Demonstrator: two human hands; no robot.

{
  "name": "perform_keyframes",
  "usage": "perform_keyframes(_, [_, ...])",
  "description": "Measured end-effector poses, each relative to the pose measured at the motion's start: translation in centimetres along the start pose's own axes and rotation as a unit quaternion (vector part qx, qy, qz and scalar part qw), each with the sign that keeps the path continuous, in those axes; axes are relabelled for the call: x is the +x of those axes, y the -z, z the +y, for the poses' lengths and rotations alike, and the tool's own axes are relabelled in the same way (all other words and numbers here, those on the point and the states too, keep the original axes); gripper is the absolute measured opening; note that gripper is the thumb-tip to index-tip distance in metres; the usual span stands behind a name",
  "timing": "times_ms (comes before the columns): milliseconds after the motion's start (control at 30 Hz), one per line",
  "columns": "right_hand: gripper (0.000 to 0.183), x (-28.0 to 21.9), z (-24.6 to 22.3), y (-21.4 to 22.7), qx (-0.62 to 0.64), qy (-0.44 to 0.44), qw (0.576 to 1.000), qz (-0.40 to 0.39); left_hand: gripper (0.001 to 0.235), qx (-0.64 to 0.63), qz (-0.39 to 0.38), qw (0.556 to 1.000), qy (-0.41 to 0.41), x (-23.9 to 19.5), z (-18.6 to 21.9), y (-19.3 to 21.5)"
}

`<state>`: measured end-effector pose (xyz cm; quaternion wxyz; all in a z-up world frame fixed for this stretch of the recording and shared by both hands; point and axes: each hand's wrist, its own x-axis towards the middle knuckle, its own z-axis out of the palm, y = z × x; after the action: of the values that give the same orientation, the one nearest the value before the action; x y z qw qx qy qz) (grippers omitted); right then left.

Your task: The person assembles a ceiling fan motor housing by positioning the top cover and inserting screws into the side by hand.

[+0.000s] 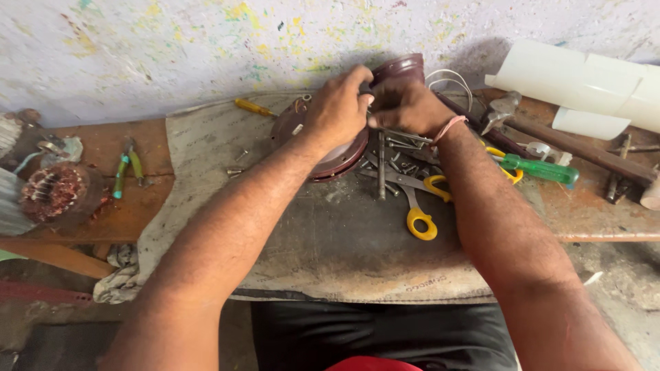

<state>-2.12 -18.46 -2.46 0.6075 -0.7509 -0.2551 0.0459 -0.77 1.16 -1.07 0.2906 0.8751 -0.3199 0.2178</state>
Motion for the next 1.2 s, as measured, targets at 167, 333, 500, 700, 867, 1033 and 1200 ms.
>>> perform_keyframes(167, [0.022,0.4,0.3,0.1,0.015,0.016,1.0,0.017,0.056,-0.101,0.021,0.992,0.068,-0.5,1.9,0.7])
perform_keyframes(333, [0.022,-1.2,-1.5,2.0,-0.243,-0.12,0.962,0.04,0.061,-0.123,0.014,0.976,0.178,-1.5,3.1,3.3])
perform_keyframes(500, [0.037,-1.9,-2.9,1.4,-0.474,-0.09,0.875,0.043,0.061,-0.052,0.202,0.968,0.143,-6.8,-1.5,5.9])
perform_keyframes(700, [0.044,0.1,-1.3,-2.8,-0.291,-0.006,0.953,0.089,0.11,0.127,-0.034,0.945,0.299,-8.2,-1.6,5.7])
perform_keyframes(867, [0.054,0.2,-1.3,-2.9,-0.261,-0.011,0.957,0.124,0.118,0.127,-0.136,0.894,0.408,-4.1,-0.2,5.7])
perform_keyframes(1033, [0.057,0.2,-0.3,-2.2,-0.23,-0.01,0.965,0.127,0.113,0.098,-0.092,0.89,0.435,-3.5,-2.6,4.7])
perform_keyframes(1200, [0.056,0.5,0.0,-2.4,-0.239,-0.001,0.964,0.118,0.089,0.038,-0.203,0.933,0.295,-3.0,-5.2,5.5])
